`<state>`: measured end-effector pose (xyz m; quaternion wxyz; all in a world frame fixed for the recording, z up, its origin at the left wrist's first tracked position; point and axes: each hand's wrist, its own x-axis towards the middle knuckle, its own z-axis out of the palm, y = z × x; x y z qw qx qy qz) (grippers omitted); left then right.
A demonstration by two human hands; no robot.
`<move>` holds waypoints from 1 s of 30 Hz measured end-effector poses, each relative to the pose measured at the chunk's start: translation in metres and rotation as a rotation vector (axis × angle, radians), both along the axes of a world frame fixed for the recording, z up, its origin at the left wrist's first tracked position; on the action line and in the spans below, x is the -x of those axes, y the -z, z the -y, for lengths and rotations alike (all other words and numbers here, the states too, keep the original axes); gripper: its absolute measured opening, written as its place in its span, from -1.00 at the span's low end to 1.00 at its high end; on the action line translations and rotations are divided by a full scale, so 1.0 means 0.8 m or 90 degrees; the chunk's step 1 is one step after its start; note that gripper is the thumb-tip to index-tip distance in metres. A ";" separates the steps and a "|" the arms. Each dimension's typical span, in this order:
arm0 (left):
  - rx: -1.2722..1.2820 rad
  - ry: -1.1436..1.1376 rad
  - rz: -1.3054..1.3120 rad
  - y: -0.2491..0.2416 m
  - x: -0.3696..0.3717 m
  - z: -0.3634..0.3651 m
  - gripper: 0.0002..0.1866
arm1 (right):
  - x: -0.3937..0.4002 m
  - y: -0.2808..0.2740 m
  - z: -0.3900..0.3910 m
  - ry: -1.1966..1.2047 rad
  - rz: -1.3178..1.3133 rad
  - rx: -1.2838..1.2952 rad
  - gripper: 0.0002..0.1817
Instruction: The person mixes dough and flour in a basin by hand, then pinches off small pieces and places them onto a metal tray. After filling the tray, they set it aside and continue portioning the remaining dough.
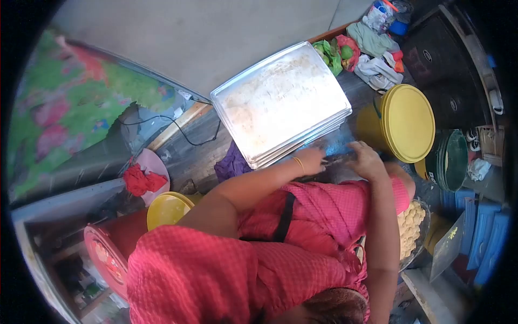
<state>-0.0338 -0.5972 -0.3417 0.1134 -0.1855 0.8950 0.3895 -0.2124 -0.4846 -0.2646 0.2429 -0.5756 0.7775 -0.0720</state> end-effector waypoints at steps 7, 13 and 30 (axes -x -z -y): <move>-0.117 -0.026 -0.094 -0.074 -0.070 0.127 -0.69 | -0.123 -0.067 0.083 -0.117 0.061 0.063 -0.44; -0.182 -0.037 -0.112 -0.085 -0.097 0.161 -0.59 | -0.130 -0.091 0.096 -0.076 0.038 0.002 -0.44; -0.293 0.064 -0.493 -0.201 0.190 -0.140 -0.55 | -0.002 -0.149 -0.169 0.462 -0.264 0.370 -0.45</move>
